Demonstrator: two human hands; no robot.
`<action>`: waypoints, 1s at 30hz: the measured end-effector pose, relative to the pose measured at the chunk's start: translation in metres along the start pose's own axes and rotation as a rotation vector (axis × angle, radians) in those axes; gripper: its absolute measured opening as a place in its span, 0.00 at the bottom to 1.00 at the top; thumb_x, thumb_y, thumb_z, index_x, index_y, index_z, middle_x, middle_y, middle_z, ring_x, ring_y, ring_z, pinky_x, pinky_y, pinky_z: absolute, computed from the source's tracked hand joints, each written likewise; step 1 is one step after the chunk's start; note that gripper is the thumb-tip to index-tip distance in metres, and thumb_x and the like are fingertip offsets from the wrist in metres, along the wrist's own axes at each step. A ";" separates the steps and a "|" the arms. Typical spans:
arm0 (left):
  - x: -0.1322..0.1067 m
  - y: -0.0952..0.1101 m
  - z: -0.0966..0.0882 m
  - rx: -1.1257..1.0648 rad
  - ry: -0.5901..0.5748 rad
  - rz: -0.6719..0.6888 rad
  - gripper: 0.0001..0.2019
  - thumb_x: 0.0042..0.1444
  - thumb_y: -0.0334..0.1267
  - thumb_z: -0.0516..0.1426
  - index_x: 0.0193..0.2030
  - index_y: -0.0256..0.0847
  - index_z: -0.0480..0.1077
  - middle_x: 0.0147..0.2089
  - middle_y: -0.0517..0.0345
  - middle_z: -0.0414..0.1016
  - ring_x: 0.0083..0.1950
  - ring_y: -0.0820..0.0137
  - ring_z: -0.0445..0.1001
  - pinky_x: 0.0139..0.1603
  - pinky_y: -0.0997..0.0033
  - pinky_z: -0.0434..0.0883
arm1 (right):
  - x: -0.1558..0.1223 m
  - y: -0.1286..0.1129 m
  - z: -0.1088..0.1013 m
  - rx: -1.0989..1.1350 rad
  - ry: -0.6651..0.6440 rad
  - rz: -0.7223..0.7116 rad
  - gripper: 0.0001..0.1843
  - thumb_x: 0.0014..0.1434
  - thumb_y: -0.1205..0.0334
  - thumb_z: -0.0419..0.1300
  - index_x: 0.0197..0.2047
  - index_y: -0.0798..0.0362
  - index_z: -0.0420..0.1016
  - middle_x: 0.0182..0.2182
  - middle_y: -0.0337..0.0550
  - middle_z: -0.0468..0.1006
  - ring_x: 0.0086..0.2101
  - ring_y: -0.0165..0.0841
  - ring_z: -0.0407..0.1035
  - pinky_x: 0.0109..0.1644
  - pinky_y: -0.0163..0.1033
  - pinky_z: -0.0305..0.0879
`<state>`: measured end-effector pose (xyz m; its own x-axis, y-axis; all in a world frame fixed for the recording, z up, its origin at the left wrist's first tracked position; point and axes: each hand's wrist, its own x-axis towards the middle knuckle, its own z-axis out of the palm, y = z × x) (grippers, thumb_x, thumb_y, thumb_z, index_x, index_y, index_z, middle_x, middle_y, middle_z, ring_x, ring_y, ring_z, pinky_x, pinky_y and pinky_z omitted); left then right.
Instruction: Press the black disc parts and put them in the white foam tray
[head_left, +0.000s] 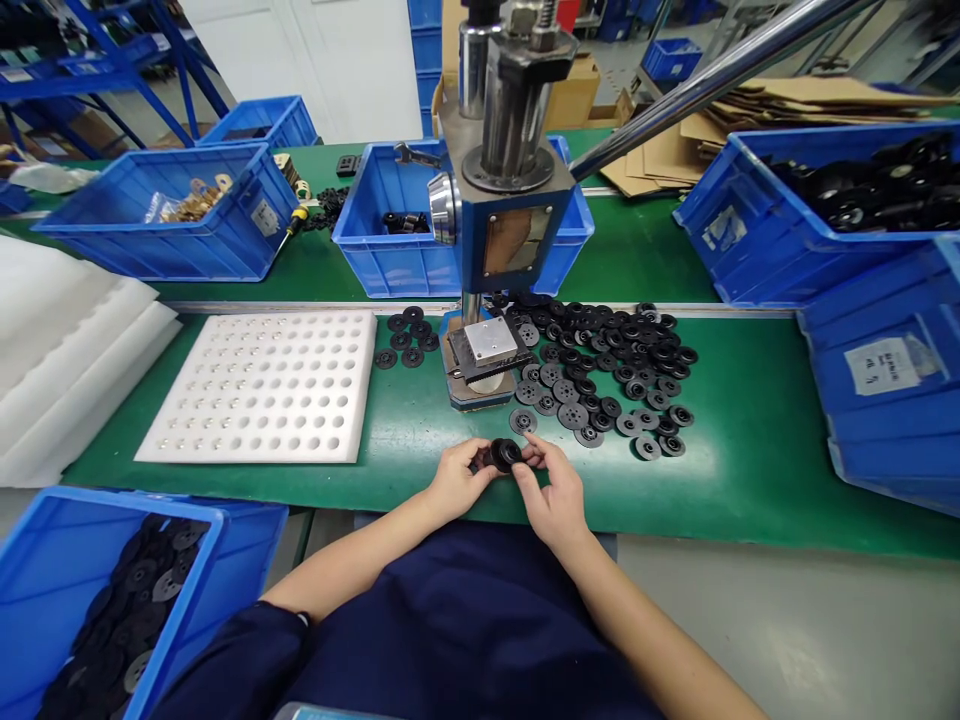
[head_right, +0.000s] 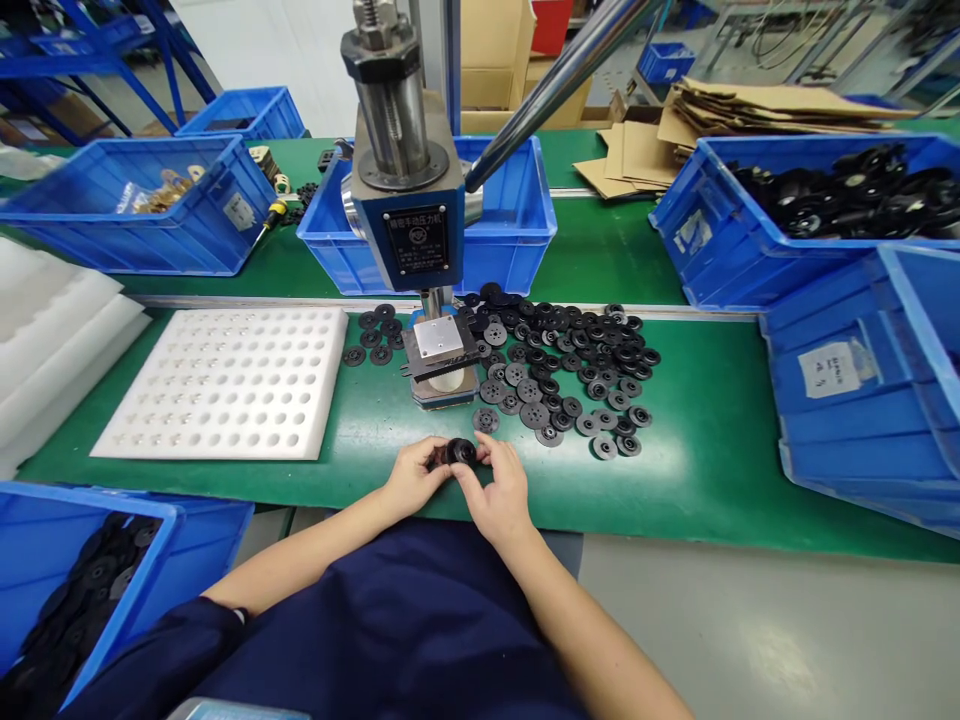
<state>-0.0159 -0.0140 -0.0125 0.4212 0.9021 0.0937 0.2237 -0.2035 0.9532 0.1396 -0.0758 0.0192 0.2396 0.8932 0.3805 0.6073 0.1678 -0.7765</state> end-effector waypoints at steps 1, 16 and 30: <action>0.000 0.000 0.001 -0.029 0.005 -0.028 0.09 0.53 0.37 0.64 0.39 0.37 0.73 0.29 0.60 0.74 0.28 0.73 0.70 0.33 0.73 0.68 | -0.003 0.003 -0.002 0.035 -0.002 0.044 0.19 0.67 0.52 0.52 0.54 0.53 0.71 0.37 0.47 0.78 0.36 0.35 0.73 0.42 0.44 0.73; 0.001 0.009 -0.007 -0.100 -0.007 -0.012 0.08 0.58 0.35 0.59 0.44 0.38 0.71 0.43 0.52 0.81 0.43 0.67 0.79 0.45 0.70 0.74 | -0.015 0.008 -0.014 0.178 -0.033 0.055 0.10 0.65 0.60 0.57 0.46 0.52 0.77 0.38 0.48 0.81 0.37 0.34 0.76 0.41 0.41 0.76; 0.001 0.010 -0.008 -0.092 -0.069 0.043 0.10 0.59 0.33 0.57 0.48 0.39 0.71 0.48 0.48 0.80 0.49 0.64 0.79 0.50 0.66 0.74 | -0.002 0.009 -0.002 0.029 -0.061 -0.181 0.18 0.62 0.59 0.61 0.55 0.50 0.72 0.51 0.52 0.75 0.52 0.42 0.70 0.55 0.53 0.71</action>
<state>-0.0202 -0.0121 -0.0004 0.4890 0.8643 0.1179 0.1242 -0.2028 0.9713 0.1462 -0.0771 0.0126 0.0822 0.8708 0.4847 0.6143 0.3387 -0.7127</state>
